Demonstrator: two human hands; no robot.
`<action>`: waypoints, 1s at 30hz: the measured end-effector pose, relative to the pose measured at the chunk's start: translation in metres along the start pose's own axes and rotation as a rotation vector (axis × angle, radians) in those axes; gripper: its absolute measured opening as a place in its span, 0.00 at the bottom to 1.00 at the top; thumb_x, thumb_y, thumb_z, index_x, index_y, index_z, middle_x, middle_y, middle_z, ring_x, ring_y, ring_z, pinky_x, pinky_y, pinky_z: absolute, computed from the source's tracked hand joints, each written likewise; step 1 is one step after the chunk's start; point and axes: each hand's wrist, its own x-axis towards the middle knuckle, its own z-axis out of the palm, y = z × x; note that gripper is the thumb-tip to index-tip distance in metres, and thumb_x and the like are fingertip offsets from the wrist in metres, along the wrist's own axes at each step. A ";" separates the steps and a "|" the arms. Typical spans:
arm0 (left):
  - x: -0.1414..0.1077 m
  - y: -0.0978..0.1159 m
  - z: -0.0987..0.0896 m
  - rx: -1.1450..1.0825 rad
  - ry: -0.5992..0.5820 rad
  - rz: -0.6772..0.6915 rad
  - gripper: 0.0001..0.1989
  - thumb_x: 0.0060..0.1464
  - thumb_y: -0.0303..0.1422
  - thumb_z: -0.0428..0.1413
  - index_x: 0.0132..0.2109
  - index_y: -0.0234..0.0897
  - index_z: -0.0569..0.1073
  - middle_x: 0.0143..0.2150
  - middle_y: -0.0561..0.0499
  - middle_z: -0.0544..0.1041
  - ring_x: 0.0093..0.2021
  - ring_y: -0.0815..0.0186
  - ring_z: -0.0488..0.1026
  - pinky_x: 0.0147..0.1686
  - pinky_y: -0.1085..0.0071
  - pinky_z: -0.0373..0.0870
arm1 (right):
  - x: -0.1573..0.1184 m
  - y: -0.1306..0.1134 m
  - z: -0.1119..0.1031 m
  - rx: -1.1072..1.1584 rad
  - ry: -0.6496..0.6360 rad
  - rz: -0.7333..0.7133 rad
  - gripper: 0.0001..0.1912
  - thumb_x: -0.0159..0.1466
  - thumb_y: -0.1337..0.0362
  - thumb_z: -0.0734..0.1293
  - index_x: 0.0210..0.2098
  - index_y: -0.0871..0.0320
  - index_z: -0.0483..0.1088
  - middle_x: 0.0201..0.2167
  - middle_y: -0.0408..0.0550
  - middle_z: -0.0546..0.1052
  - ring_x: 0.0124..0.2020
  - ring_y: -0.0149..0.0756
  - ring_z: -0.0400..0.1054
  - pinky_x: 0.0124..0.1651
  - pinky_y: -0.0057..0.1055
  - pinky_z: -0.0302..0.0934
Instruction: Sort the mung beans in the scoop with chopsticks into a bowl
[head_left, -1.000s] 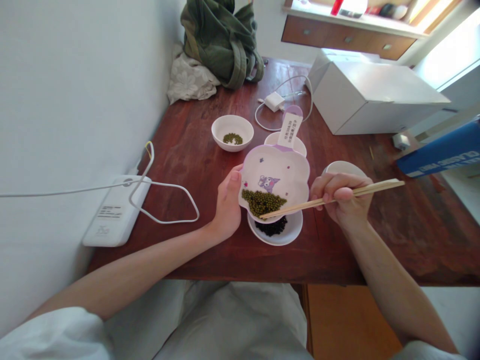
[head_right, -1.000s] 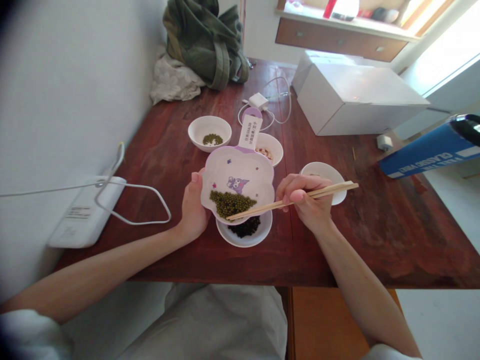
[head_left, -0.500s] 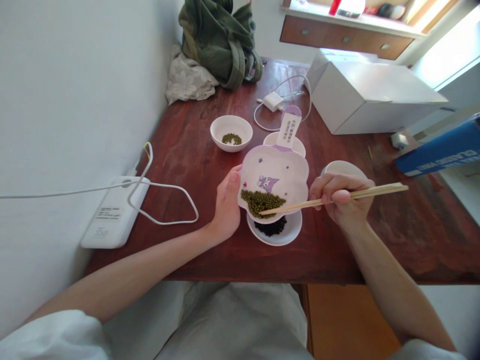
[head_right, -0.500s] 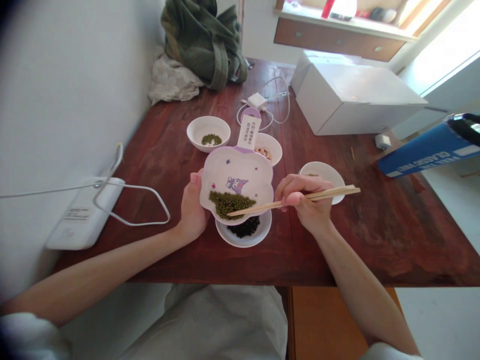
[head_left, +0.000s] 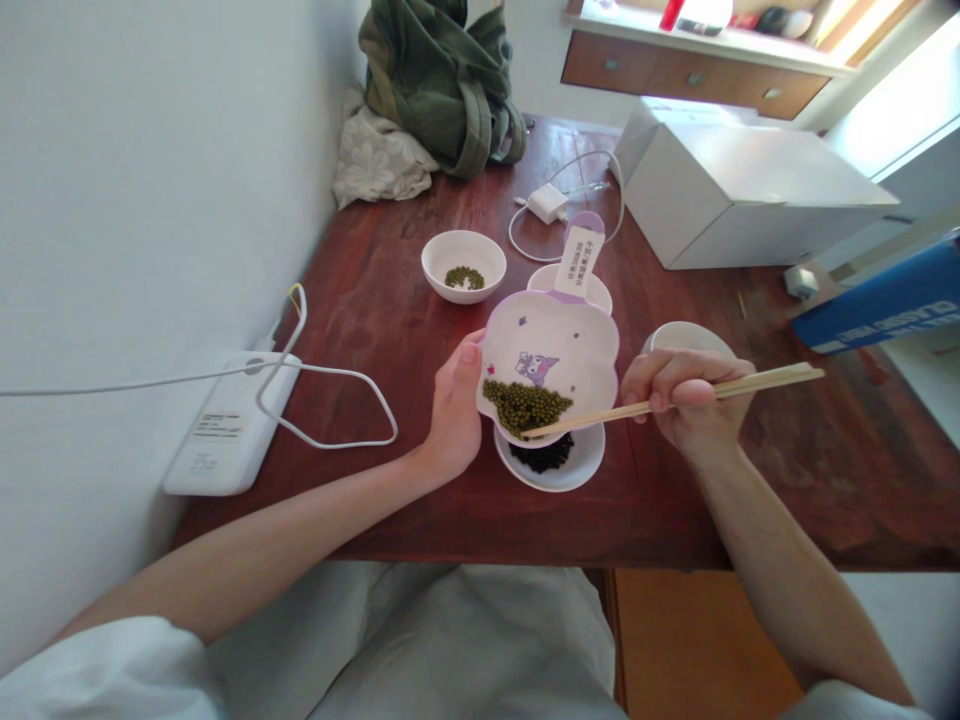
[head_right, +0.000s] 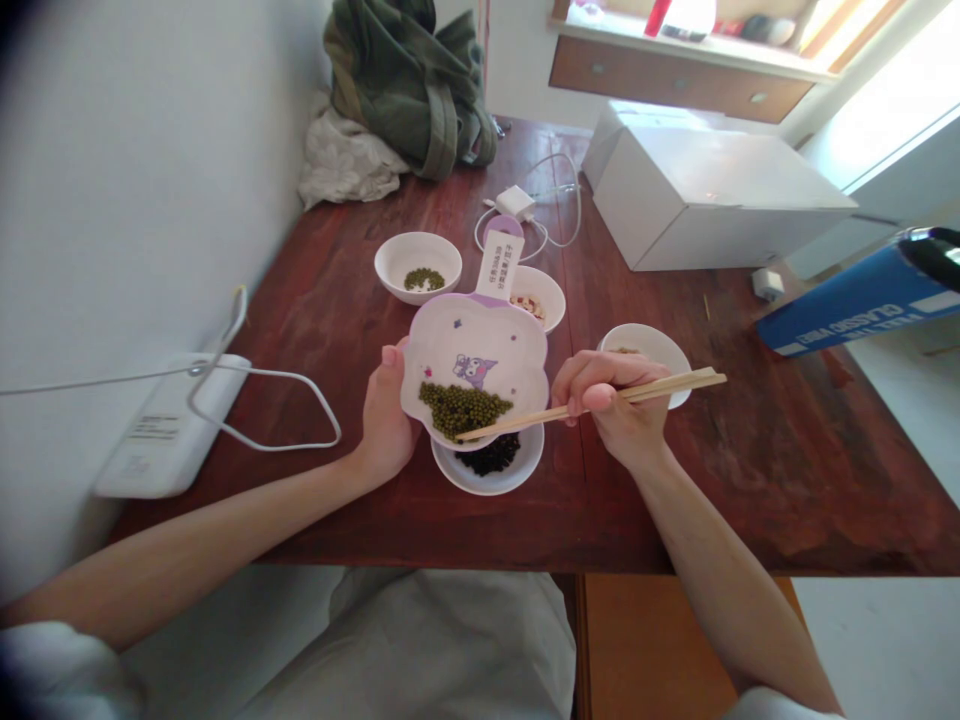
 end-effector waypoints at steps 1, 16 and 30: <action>0.000 0.001 0.000 0.009 0.007 0.001 0.29 0.67 0.62 0.56 0.41 0.40 0.80 0.38 0.48 0.85 0.43 0.57 0.83 0.46 0.63 0.79 | 0.000 0.000 0.000 0.006 -0.001 -0.005 0.25 0.68 0.43 0.76 0.24 0.54 0.77 0.20 0.48 0.77 0.18 0.36 0.68 0.17 0.33 0.57; -0.001 0.009 0.001 0.028 -0.036 0.005 0.32 0.67 0.64 0.54 0.48 0.38 0.82 0.48 0.44 0.88 0.50 0.54 0.85 0.48 0.63 0.80 | 0.003 0.005 0.000 0.085 -0.014 0.011 0.25 0.69 0.44 0.75 0.24 0.54 0.76 0.20 0.47 0.76 0.16 0.34 0.64 0.15 0.33 0.54; -0.003 0.002 -0.006 -0.028 -0.028 -0.098 0.32 0.71 0.60 0.52 0.58 0.36 0.81 0.54 0.42 0.87 0.55 0.53 0.83 0.56 0.59 0.78 | -0.003 0.005 0.011 -0.210 0.136 -0.238 0.19 0.69 0.43 0.74 0.32 0.51 0.84 0.22 0.47 0.80 0.26 0.45 0.73 0.31 0.46 0.67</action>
